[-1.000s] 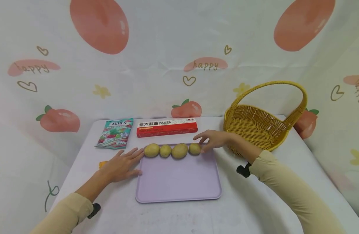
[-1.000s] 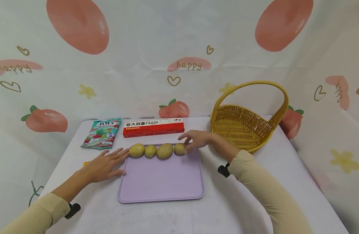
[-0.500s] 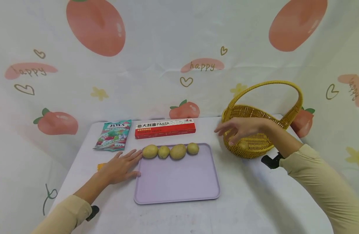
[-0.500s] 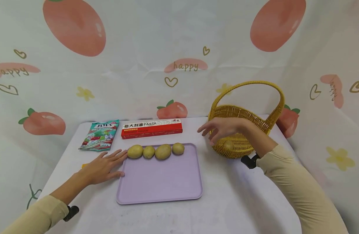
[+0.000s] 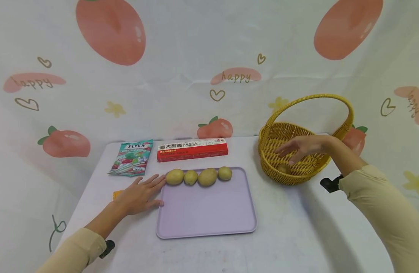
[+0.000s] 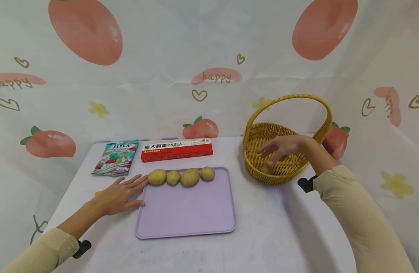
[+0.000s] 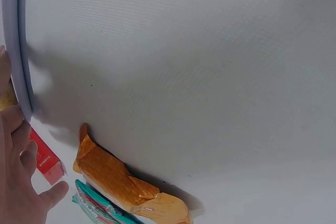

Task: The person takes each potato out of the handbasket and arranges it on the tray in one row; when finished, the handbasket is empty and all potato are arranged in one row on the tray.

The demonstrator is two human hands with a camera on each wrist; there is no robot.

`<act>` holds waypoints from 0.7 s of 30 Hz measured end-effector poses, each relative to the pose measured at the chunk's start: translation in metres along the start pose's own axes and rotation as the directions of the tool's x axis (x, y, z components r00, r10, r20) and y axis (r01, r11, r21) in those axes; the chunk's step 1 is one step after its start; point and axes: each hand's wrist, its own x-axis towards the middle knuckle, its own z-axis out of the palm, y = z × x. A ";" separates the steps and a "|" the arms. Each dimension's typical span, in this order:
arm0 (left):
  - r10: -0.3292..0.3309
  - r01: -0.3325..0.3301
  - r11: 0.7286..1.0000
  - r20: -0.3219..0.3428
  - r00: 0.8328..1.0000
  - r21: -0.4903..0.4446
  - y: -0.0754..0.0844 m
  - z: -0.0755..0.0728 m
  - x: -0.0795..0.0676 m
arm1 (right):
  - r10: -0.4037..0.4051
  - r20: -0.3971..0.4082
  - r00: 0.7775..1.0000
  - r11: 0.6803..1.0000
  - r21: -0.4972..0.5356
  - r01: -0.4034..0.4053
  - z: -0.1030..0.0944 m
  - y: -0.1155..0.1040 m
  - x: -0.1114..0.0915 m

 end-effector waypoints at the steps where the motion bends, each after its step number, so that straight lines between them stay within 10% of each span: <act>1: 0.002 -0.002 1.000 -0.003 1.000 0.001 0.000 0.000 0.000 | 0.021 0.011 1.000 1.000 0.015 -0.021 -0.001 0.003 0.001; 21: -0.003 0.003 1.000 -0.021 1.000 0.000 -0.004 0.008 0.000 | 0.283 0.150 0.947 0.919 0.241 -0.313 0.000 0.021 0.034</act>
